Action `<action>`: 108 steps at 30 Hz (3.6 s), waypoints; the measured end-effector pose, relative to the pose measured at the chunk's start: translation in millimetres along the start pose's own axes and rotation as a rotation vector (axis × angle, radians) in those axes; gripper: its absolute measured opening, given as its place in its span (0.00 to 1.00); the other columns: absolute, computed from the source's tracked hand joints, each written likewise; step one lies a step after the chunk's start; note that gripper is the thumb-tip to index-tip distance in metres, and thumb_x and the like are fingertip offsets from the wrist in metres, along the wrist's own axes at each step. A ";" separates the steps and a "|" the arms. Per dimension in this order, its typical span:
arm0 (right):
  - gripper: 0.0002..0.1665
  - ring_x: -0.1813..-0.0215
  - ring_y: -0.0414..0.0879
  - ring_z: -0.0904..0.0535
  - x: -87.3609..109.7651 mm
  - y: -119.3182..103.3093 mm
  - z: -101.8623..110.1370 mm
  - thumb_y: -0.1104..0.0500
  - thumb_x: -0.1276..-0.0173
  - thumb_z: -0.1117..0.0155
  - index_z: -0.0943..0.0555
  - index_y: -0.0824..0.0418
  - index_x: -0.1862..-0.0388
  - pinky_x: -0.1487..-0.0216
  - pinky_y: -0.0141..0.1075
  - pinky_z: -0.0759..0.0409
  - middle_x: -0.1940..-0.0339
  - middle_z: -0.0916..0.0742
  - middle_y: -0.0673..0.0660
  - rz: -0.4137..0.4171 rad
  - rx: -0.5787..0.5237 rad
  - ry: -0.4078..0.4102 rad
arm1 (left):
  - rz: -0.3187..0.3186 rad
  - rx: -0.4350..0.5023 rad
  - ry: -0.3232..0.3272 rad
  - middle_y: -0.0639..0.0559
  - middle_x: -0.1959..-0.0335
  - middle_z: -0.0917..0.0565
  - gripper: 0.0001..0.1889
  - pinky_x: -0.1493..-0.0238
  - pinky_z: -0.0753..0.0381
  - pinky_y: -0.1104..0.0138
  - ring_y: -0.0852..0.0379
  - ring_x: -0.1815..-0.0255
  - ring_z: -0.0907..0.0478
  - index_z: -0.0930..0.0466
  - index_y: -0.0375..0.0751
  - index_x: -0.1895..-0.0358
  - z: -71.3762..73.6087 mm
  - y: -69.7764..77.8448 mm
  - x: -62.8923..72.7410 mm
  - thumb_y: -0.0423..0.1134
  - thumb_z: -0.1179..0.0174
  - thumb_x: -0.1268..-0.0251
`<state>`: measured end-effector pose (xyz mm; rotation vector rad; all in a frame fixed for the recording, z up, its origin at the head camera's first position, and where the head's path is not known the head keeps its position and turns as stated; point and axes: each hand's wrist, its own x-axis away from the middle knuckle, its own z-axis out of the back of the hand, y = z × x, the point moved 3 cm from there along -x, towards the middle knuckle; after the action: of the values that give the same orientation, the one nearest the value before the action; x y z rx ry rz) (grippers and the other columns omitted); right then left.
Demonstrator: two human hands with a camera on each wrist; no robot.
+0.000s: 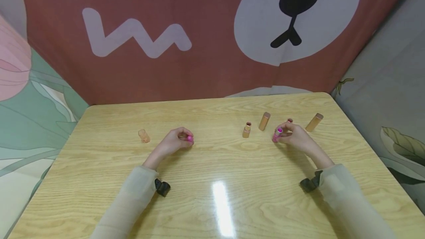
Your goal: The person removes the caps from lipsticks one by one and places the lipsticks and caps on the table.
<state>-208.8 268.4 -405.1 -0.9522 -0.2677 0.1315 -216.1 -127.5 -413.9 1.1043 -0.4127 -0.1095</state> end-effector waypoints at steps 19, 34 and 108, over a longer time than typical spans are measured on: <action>0.19 0.48 0.61 0.18 -0.8 0.6 -0.5 0.69 0.36 0.39 0.30 0.75 0.48 0.54 0.25 0.19 0.53 0.17 0.72 -0.010 0.012 -0.022 | 0.004 -0.004 0.000 0.38 0.54 0.20 0.15 0.56 0.19 0.71 0.56 0.56 0.21 0.26 0.28 0.49 -0.5 -0.4 -0.3 0.26 0.40 0.39; 0.26 0.44 0.60 0.22 -0.5 -0.4 -0.3 0.61 0.35 0.36 0.29 0.72 0.41 0.51 0.29 0.25 0.48 0.22 0.67 -0.017 0.068 0.007 | -0.005 -0.018 0.003 0.40 0.54 0.20 0.15 0.58 0.20 0.72 0.58 0.58 0.23 0.26 0.29 0.49 -0.7 0.9 0.1 0.29 0.39 0.38; 0.30 0.42 0.48 0.23 -13.1 -61.4 12.3 0.47 0.27 0.47 0.30 0.66 0.35 0.52 0.27 0.23 0.40 0.23 0.63 -0.011 -0.039 0.320 | -0.130 0.085 0.160 0.35 0.39 0.25 0.21 0.39 0.23 0.58 0.44 0.38 0.25 0.30 0.34 0.37 14.7 35.5 14.6 0.33 0.43 0.33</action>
<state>-225.3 239.8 -350.3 -0.9947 0.0203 -0.0369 -212.4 -128.0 -373.0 1.2142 -0.2037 -0.1177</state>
